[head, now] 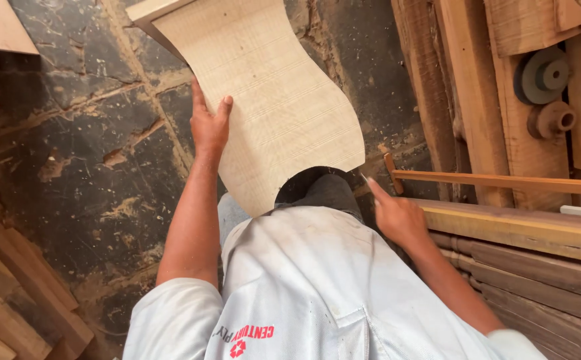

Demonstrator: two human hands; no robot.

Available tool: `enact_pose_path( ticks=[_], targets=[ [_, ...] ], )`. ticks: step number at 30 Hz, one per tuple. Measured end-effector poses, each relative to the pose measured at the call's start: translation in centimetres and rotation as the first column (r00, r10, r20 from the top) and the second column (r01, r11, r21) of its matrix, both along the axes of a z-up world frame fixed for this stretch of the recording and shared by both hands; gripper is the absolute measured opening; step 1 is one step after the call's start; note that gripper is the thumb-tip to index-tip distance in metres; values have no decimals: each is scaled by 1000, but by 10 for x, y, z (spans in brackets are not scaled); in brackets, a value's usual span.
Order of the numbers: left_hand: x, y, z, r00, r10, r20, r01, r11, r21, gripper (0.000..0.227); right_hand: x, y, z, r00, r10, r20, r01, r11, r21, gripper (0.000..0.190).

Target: The recorder uses a pencil to draw guidelines on a curved wooden furniture piece in a workshop environment.

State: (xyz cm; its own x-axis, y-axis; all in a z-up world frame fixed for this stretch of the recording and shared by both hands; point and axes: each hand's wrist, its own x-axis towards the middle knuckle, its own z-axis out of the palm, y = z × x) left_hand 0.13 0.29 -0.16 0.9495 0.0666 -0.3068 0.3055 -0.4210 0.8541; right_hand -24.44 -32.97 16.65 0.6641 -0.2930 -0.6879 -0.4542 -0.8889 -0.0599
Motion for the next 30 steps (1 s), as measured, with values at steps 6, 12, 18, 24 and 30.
enact_pose_path(
  ticks=[6,12,18,24,30],
  targets=[
    [2,8,1,994,-44,-99,52,996,78,93,109,22,22,884,10,467,-84,987,138,60],
    [3,7,9,998,0,-68,5,998,68,90,297,79,-53,720,92,688,-317,925,208,56],
    [4,7,14,994,-5,-112,11,999,50,89,359,109,-71,847,2,531,-147,961,232,55],
    [5,4,4,991,-33,-133,39,998,46,91,356,92,-69,900,161,406,-200,978,55,58],
    [3,1,11,989,-4,-146,7,1000,20,91,262,59,-42,869,311,384,-349,937,31,59]
  ],
)
